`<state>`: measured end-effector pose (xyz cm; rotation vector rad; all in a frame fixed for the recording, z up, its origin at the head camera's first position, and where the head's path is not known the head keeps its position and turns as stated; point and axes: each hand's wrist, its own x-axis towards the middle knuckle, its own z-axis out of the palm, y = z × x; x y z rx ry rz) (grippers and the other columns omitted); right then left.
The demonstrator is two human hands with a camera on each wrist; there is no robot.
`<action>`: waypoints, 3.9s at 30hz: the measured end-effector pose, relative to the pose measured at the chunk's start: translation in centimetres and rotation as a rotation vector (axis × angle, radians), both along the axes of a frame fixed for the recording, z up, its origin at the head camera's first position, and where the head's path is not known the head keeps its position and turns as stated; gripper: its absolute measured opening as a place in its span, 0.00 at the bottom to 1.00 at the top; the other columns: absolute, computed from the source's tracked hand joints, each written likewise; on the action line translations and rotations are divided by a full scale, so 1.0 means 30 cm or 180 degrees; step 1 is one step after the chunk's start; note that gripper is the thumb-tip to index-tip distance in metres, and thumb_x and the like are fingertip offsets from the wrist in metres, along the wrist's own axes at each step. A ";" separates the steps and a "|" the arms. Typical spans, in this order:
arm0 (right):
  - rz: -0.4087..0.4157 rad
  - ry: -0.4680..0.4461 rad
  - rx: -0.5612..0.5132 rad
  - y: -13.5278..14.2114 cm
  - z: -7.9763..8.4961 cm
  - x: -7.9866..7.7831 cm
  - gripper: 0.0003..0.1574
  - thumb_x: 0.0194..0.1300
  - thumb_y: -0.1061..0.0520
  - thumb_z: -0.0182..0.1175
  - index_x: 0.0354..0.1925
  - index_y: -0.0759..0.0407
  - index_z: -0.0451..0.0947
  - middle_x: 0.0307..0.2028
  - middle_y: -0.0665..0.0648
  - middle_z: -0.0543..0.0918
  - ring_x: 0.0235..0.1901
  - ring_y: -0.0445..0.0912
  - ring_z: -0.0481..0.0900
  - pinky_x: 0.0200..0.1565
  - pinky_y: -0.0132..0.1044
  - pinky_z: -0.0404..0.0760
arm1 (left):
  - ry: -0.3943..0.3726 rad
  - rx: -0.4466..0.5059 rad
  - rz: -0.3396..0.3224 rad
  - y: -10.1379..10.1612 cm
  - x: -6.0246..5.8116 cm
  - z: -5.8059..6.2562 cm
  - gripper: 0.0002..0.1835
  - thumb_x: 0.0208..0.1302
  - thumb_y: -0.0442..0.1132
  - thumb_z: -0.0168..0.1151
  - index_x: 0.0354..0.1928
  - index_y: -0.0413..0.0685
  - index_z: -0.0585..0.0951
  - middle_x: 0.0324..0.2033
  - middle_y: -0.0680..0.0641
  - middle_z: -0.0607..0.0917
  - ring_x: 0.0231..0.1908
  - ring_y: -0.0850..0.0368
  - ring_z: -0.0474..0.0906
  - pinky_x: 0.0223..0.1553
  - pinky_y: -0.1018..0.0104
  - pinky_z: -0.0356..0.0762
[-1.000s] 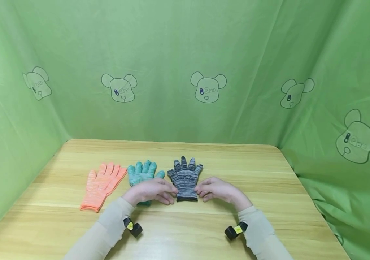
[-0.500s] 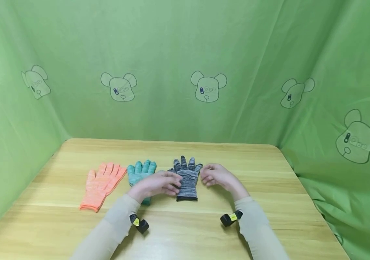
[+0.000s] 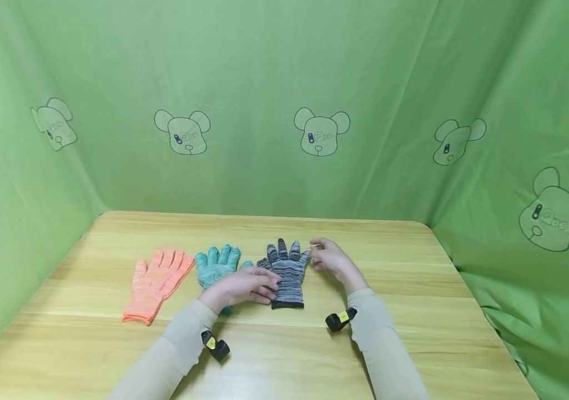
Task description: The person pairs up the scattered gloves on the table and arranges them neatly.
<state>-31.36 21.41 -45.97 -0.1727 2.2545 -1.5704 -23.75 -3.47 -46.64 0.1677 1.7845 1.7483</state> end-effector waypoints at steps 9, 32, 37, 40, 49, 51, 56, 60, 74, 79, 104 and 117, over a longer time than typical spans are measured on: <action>0.0198 0.0030 0.0107 0.005 -0.014 -0.015 0.30 0.68 0.66 0.51 0.66 0.75 0.60 0.37 0.54 0.76 0.31 0.40 0.72 0.34 0.29 0.79 | 0.0011 -0.0007 -0.0044 -0.004 0.000 -0.002 0.20 0.71 0.38 0.53 0.60 0.33 0.73 0.49 0.38 0.80 0.40 0.54 0.82 0.47 0.60 0.85; 0.0088 -0.0165 -0.0593 -0.004 -0.037 -0.020 0.28 0.69 0.64 0.52 0.63 0.77 0.62 0.39 0.51 0.81 0.40 0.43 0.82 0.51 0.39 0.85 | 0.0124 -0.0234 -0.0266 -0.031 0.008 0.011 0.20 0.72 0.39 0.51 0.59 0.31 0.74 0.47 0.37 0.82 0.36 0.54 0.82 0.47 0.59 0.85; 0.0026 -0.0176 -0.0822 -0.009 -0.041 -0.020 0.27 0.69 0.67 0.51 0.62 0.77 0.61 0.40 0.53 0.81 0.40 0.44 0.82 0.51 0.39 0.85 | 0.0117 -0.0232 -0.0285 -0.031 0.011 0.014 0.20 0.72 0.39 0.51 0.59 0.31 0.74 0.47 0.37 0.81 0.37 0.54 0.82 0.48 0.58 0.85; -0.0010 -0.0134 -0.0804 -0.008 -0.042 -0.020 0.25 0.68 0.68 0.51 0.61 0.77 0.63 0.40 0.52 0.81 0.38 0.43 0.82 0.48 0.37 0.85 | 0.0116 -0.0225 -0.0290 -0.031 0.011 0.017 0.20 0.72 0.39 0.51 0.59 0.31 0.74 0.47 0.37 0.82 0.37 0.54 0.82 0.48 0.58 0.85; -0.0140 -0.0079 -0.0608 0.019 -0.044 -0.027 0.23 0.64 0.73 0.52 0.56 0.81 0.66 0.36 0.53 0.81 0.34 0.42 0.81 0.42 0.31 0.86 | 0.0122 -0.0206 -0.0259 -0.031 0.009 0.012 0.19 0.72 0.38 0.52 0.57 0.31 0.75 0.46 0.36 0.83 0.34 0.56 0.82 0.45 0.60 0.86; -0.0111 -0.0070 -0.0560 0.029 -0.043 -0.026 0.23 0.64 0.73 0.52 0.56 0.82 0.66 0.36 0.53 0.81 0.33 0.41 0.81 0.41 0.30 0.85 | 0.0126 -0.0213 -0.0257 -0.032 0.009 0.011 0.19 0.72 0.38 0.52 0.57 0.32 0.76 0.46 0.37 0.83 0.34 0.56 0.82 0.45 0.60 0.86; -0.0110 -0.0070 -0.0477 0.035 -0.040 -0.022 0.23 0.64 0.73 0.53 0.56 0.82 0.66 0.36 0.53 0.80 0.32 0.40 0.80 0.40 0.30 0.85 | 0.0113 -0.0220 -0.0242 -0.035 0.010 0.008 0.19 0.71 0.38 0.53 0.57 0.33 0.76 0.46 0.37 0.83 0.34 0.55 0.82 0.45 0.60 0.86; -0.0229 -0.0001 -0.0310 0.022 -0.047 -0.027 0.23 0.63 0.73 0.55 0.56 0.80 0.68 0.38 0.54 0.80 0.31 0.39 0.79 0.38 0.29 0.84 | 0.0107 -0.0231 -0.0227 -0.035 0.011 0.008 0.19 0.71 0.38 0.53 0.57 0.32 0.76 0.45 0.37 0.84 0.34 0.55 0.82 0.45 0.60 0.86; -0.0358 0.0339 0.0366 0.007 -0.021 -0.026 0.21 0.64 0.66 0.58 0.55 0.71 0.72 0.43 0.61 0.80 0.35 0.43 0.77 0.39 0.34 0.83 | 0.0161 -0.0129 -0.0145 -0.059 -0.003 0.027 0.22 0.72 0.40 0.52 0.62 0.34 0.72 0.52 0.34 0.80 0.40 0.51 0.83 0.48 0.57 0.85; -0.0309 0.0491 0.0508 -0.006 0.003 -0.023 0.24 0.65 0.62 0.59 0.58 0.69 0.71 0.49 0.66 0.78 0.40 0.46 0.76 0.44 0.38 0.82 | 0.0196 -0.0054 0.0076 -0.083 -0.023 0.038 0.24 0.71 0.39 0.53 0.64 0.34 0.70 0.55 0.32 0.78 0.45 0.45 0.83 0.51 0.56 0.84; 0.0048 0.0625 0.0531 -0.070 -0.022 -0.052 0.25 0.62 0.66 0.59 0.58 0.70 0.73 0.48 0.67 0.79 0.44 0.48 0.77 0.47 0.36 0.80 | 0.0080 -0.0084 0.0586 -0.071 -0.117 0.019 0.22 0.71 0.38 0.53 0.64 0.36 0.71 0.54 0.36 0.77 0.41 0.50 0.80 0.47 0.58 0.85; 0.0038 0.0664 0.0352 -0.081 -0.021 -0.041 0.23 0.63 0.65 0.59 0.57 0.69 0.74 0.47 0.65 0.81 0.42 0.45 0.78 0.47 0.35 0.80 | 0.0031 0.0000 0.0693 -0.053 -0.117 -0.006 0.21 0.72 0.36 0.51 0.64 0.36 0.71 0.56 0.36 0.77 0.45 0.49 0.79 0.56 0.53 0.81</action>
